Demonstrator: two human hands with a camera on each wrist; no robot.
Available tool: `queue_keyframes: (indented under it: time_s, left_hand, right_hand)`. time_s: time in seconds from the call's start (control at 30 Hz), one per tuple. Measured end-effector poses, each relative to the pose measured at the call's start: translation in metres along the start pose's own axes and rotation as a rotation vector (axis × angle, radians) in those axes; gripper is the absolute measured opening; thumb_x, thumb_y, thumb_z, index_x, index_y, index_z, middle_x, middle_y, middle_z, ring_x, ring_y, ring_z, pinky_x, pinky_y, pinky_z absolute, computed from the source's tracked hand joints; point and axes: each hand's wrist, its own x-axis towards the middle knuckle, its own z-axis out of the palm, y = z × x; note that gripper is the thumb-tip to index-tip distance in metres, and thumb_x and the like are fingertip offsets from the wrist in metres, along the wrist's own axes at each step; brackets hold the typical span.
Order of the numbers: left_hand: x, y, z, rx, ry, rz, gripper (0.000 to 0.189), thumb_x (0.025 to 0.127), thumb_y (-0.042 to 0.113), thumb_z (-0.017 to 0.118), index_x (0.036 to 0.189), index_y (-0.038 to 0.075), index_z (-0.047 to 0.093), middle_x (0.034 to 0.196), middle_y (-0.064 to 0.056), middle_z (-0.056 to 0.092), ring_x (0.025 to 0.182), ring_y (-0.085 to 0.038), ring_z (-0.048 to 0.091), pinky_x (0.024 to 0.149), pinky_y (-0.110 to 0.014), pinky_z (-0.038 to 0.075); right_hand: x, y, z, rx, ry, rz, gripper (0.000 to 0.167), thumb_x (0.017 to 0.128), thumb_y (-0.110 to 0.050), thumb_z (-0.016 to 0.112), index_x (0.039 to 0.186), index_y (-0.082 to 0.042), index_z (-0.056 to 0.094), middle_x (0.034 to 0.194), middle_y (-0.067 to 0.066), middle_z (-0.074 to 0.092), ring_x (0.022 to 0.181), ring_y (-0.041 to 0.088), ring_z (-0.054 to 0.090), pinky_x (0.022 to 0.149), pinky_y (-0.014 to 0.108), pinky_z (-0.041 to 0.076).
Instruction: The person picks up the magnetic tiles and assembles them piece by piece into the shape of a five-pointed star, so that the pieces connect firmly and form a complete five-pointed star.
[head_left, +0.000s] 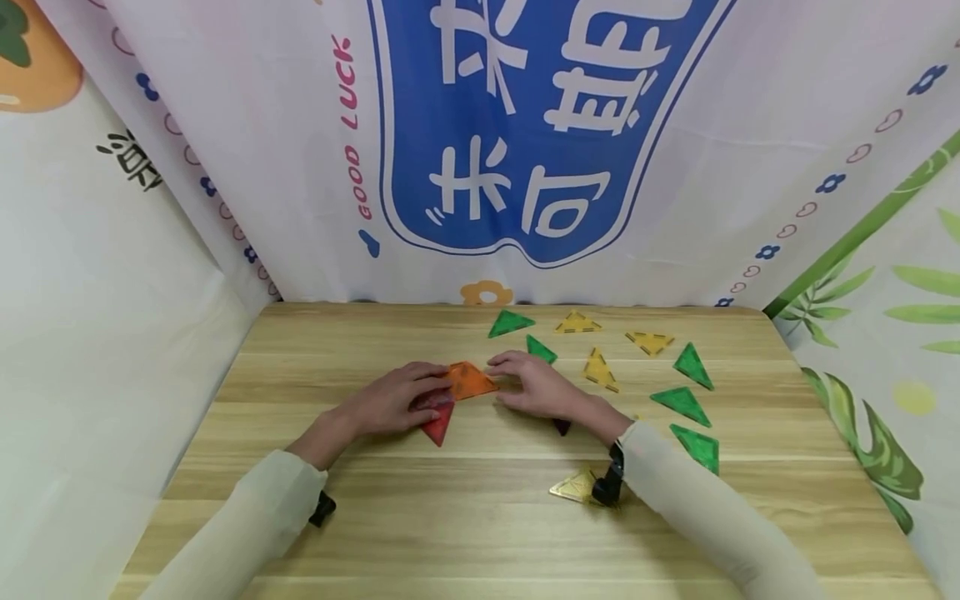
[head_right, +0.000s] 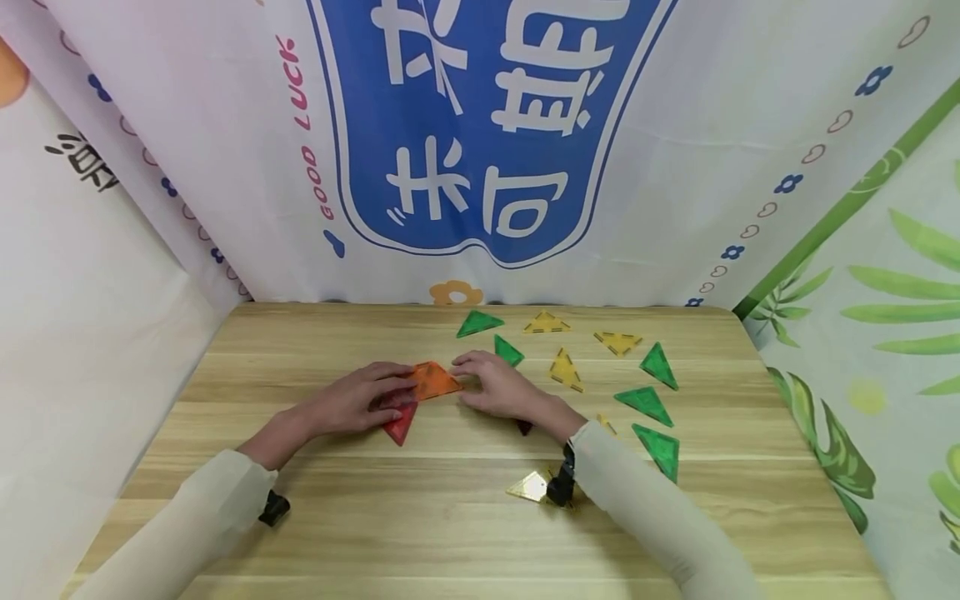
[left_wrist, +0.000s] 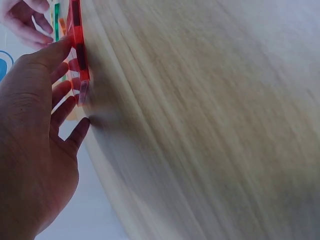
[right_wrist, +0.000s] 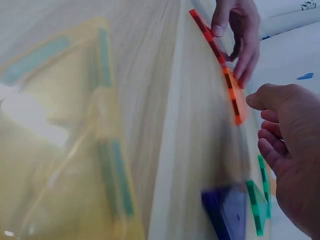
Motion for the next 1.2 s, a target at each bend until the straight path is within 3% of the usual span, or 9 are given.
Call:
queue_keyframes:
  time_s: [0.4, 0.67, 0.97, 1.2]
  left_hand:
    - [0.002, 0.007, 0.000, 0.023, 0.012, -0.042, 0.053, 0.102, 0.030, 0.074, 0.149, 0.009, 0.062, 0.156, -0.016, 0.053, 0.143, -0.036, 0.049, 0.117, -0.056, 0.043]
    - [0.001, 0.006, 0.003, 0.073, 0.046, -0.101, 0.054, 0.100, 0.032, 0.076, 0.146, 0.005, 0.064, 0.153, -0.021, 0.054, 0.141, -0.040, 0.050, 0.115, -0.059, 0.044]
    - [-0.001, 0.005, 0.004, 0.081, 0.074, -0.134, 0.059, 0.098, 0.035, 0.078, 0.146, 0.005, 0.064, 0.150, -0.021, 0.054, 0.138, -0.041, 0.051, 0.112, -0.060, 0.046]
    - [-0.004, 0.002, 0.004, 0.061, 0.075, -0.120, 0.061, 0.098, 0.037, 0.078, 0.148, 0.006, 0.062, 0.151, -0.022, 0.053, 0.138, -0.041, 0.051, 0.114, -0.059, 0.045]
  right_hand:
    - [-0.062, 0.007, -0.029, -0.064, -0.032, 0.047, 0.049, 0.094, -0.022, 0.081, 0.137, -0.001, 0.069, 0.140, 0.015, 0.064, 0.130, 0.035, 0.061, 0.106, 0.053, 0.052]
    - [-0.091, 0.013, -0.029, -0.143, 0.030, 0.027, 0.052, 0.086, -0.027, 0.090, 0.129, -0.003, 0.073, 0.131, 0.013, 0.069, 0.120, 0.032, 0.065, 0.098, 0.052, 0.056]
    - [-0.102, 0.017, -0.023, -0.122, 0.026, 0.067, 0.050, 0.086, -0.028, 0.090, 0.128, -0.005, 0.075, 0.133, 0.010, 0.068, 0.124, 0.031, 0.062, 0.100, 0.050, 0.056]
    - [-0.096, 0.009, -0.020, -0.137, 0.043, 0.068, 0.049, 0.085, -0.032, 0.091, 0.125, -0.005, 0.077, 0.130, 0.009, 0.069, 0.123, 0.029, 0.063, 0.101, 0.048, 0.056]
